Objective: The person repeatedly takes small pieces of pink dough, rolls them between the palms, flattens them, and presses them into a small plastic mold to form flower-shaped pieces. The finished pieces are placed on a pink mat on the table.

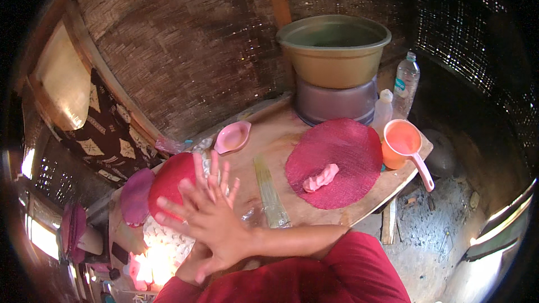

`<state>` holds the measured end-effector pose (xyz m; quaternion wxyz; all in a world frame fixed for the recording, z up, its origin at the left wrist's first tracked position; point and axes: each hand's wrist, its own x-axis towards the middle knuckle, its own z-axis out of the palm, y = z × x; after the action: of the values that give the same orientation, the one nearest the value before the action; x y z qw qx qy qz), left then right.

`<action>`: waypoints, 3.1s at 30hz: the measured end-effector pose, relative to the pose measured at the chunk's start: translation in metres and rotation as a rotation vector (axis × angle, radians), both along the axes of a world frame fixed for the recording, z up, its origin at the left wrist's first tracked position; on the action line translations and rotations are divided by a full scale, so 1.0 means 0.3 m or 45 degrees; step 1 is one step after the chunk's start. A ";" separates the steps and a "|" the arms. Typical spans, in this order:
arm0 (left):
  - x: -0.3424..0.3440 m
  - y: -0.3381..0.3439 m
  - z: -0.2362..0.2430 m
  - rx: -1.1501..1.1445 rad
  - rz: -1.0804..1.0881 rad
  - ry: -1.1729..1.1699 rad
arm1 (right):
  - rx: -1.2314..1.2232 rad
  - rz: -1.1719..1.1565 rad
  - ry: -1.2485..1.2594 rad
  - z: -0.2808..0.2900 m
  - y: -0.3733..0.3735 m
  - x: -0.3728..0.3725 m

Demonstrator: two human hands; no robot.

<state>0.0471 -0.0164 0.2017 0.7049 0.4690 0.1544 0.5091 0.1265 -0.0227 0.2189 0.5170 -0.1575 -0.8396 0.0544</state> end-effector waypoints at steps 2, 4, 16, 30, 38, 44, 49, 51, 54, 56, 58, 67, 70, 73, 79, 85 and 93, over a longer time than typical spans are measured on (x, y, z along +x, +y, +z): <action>-0.004 -0.010 0.010 0.055 0.085 0.042 | 0.013 -0.080 0.099 -0.020 0.031 -0.005; -0.008 -0.021 0.012 0.112 0.178 0.086 | -0.060 -0.019 0.176 -0.042 0.070 0.008; 0.004 -0.003 -0.113 0.118 0.214 -0.150 | -0.143 -0.049 0.126 -0.123 0.126 0.032; 0.015 0.003 -0.110 0.059 0.340 -0.029 | -0.318 -0.036 0.385 -0.209 0.109 0.016; 0.009 -0.034 -0.153 0.056 0.305 -0.011 | 0.093 0.087 -0.101 -0.220 0.025 0.032; 0.008 -0.033 -0.162 0.078 0.315 0.036 | 0.060 0.228 -0.037 -0.229 -0.050 0.004; 0.005 -0.035 -0.192 0.116 0.330 0.066 | -0.122 0.188 0.087 -0.249 -0.053 -0.027; 0.006 -0.023 -0.191 0.169 0.360 0.098 | -0.136 0.167 0.187 -0.240 -0.031 -0.035; -0.010 0.029 -0.136 0.435 0.535 0.257 | -0.386 0.361 0.262 -0.189 0.014 0.007; -0.030 0.087 -0.054 0.910 0.786 0.512 | -0.605 0.653 0.500 -0.136 0.047 0.085; -0.063 0.118 0.052 1.458 0.959 0.760 | -0.741 1.026 1.069 -0.094 0.036 0.184; 0.053 -0.117 0.278 1.683 0.238 0.215 | -1.449 0.466 0.890 -0.368 0.173 0.284; 0.099 -0.137 0.262 1.607 0.192 0.129 | -1.528 0.332 0.734 -0.484 0.153 0.241; 0.147 -0.125 0.244 1.682 0.265 0.012 | -1.525 0.053 0.343 -0.518 0.125 0.234; 0.252 -0.109 0.254 1.930 0.597 -0.439 | -1.131 -0.269 -0.371 -0.527 0.123 0.241; 0.241 -0.102 0.296 2.050 0.769 -0.368 | -0.773 -0.641 -0.934 -0.592 0.129 0.218; 0.158 -0.115 0.253 1.877 0.385 0.456 | -0.785 -0.673 -1.076 -0.611 0.161 0.222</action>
<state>0.0944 -0.0509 0.2775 0.0975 0.8661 -0.0505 0.4876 0.1930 0.0258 0.0357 0.0637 -0.5126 -0.8506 0.0979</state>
